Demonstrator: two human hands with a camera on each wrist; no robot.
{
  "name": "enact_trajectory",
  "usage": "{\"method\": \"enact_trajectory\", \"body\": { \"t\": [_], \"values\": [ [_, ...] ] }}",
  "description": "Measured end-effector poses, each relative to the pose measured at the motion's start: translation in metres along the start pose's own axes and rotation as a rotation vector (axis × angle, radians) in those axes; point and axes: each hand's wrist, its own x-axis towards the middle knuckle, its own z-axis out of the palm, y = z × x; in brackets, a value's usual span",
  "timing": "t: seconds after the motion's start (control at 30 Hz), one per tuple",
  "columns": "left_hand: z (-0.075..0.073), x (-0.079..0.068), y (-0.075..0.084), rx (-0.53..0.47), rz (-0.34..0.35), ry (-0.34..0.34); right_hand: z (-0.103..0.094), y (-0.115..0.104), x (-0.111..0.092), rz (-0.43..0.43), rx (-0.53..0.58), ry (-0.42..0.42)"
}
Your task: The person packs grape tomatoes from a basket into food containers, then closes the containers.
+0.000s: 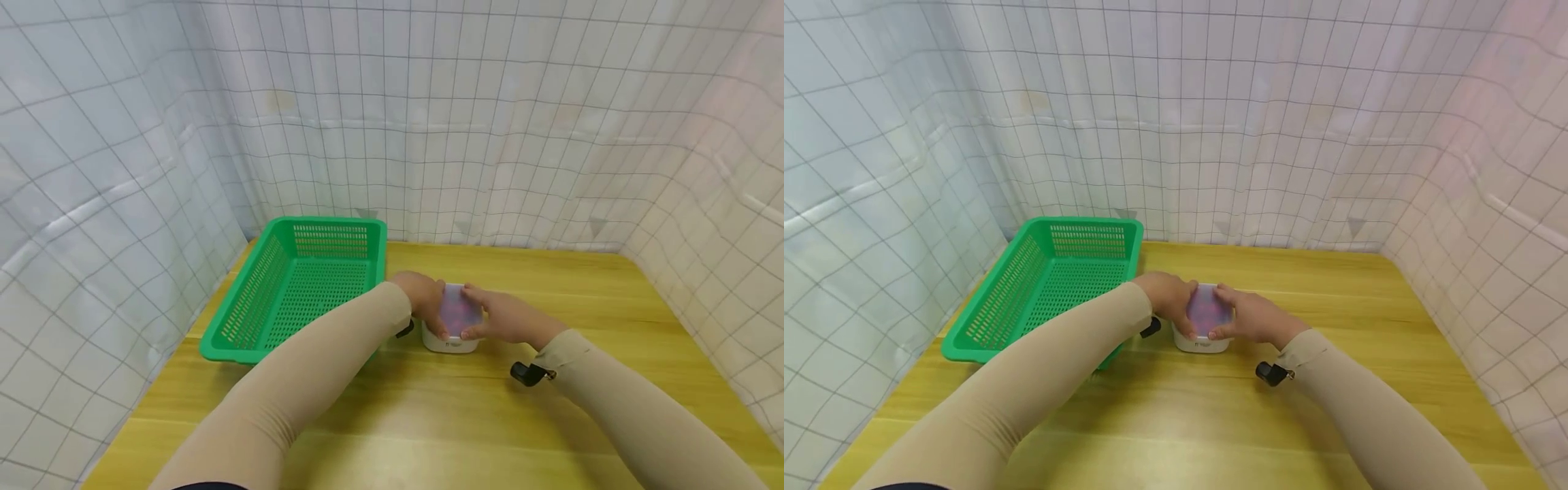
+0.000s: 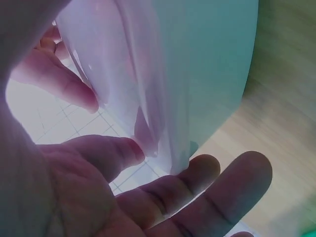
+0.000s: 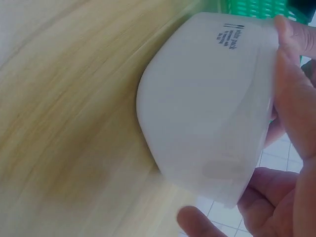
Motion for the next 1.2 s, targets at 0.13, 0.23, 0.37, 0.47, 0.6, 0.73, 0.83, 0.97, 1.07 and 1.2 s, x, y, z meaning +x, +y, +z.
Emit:
{"method": "enact_trajectory", "body": {
  "t": [0.13,0.23,0.37,0.47,0.6,0.73,0.83,0.97,1.07,1.2],
  "values": [
    [-0.0022,0.0004,0.0031,-0.01,-0.016,0.008,-0.0011,0.0001,-0.0019,-0.006,-0.021,0.008],
    [-0.0035,0.0001,0.0042,-0.017,-0.018,0.007,-0.0025,0.0013,-0.0035,-0.008,-0.025,0.006],
    [-0.0015,0.0008,0.0041,-0.02,-0.011,0.006,-0.0034,0.0025,-0.006,-0.005,-0.017,-0.008],
    [0.001,0.0025,0.0032,-0.016,0.001,0.018,-0.0024,0.0043,-0.0064,-0.012,-0.023,-0.017],
    [0.0031,0.0034,0.0015,-0.011,0.015,0.028,-0.0007,0.0059,-0.0061,-0.02,-0.031,-0.018],
    [0.0041,0.002,-0.0004,0.005,0.023,0.021,0.0004,0.0057,-0.0052,-0.011,-0.036,-0.018],
    [0.0044,0.0007,-0.0015,0.015,0.024,0.013,0.0009,0.0056,-0.004,0.003,-0.031,-0.024],
    [0.0044,0.0007,-0.0017,0.004,0.016,0.004,0.001,0.0065,-0.0028,0.011,-0.016,-0.032],
    [0.0046,0.0019,-0.0017,0.001,0.009,-0.003,0.0015,0.007,-0.0025,0.003,0.009,-0.032],
    [0.0054,0.0026,-0.0007,-0.006,-0.001,-0.013,0.004,0.0067,-0.0032,-0.003,0.057,-0.031]
  ]
}}
